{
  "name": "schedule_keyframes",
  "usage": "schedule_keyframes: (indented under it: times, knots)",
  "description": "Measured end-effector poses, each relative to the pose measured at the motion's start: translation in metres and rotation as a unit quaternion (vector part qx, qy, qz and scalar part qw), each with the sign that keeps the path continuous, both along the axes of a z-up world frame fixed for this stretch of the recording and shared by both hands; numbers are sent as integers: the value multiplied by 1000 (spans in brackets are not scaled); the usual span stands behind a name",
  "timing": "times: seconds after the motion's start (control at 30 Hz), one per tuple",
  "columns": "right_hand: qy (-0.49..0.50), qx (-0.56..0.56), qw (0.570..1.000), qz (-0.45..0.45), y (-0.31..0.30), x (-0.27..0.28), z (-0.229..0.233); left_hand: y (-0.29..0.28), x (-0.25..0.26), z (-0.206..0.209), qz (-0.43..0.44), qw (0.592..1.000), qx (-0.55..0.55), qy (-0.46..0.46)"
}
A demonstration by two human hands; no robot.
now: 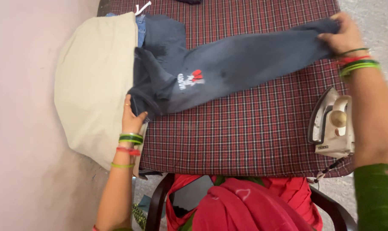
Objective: The person irons a dark gray t-shirt on a plaid-covered ironing board. They repeatedly smooth the fabric with their hands, use a white electric iron to press the front, sleeves, and back, and fold the garment in half before ironing the folded edge. The person also briefly handles a light-colored cloth and a pair of jeans nearby.
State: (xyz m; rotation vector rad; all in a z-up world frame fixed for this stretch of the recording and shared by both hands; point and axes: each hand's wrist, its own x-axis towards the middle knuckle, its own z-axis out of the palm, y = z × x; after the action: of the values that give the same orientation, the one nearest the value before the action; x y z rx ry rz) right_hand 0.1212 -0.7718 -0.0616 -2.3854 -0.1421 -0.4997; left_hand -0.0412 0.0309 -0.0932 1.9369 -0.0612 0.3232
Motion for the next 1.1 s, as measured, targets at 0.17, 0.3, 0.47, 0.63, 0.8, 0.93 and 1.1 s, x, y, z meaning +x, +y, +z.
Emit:
schedule_keyframes:
  times: [0.17,0.3,0.47,0.63,0.8,0.93,1.1]
  knots:
    - [208,-119,970,-39,-64,-51,13,-59,-87,15,-42,985,153,70]
    - [282,-306,908,-47,-78,-99,-3,-53,-114,64,-190,909,314,197]
    - [306,86,948,-11,-81,-172,-18,-75,-85,126,-25,903,429,20]
    - [215,158,963,-21,-62,-235,-29,-120,1,130,-201,857,472,-45]
    - [225,200,953,-41,-50,-277,-19,-115,127,101,-261,799,541,30]
    - [277,235,931,-39,-35,-304,-2,-92,186,110,-192,948,253,31]
    - [317,230,919,-53,-16,-311,18,-97,152,101,-419,783,459,9]
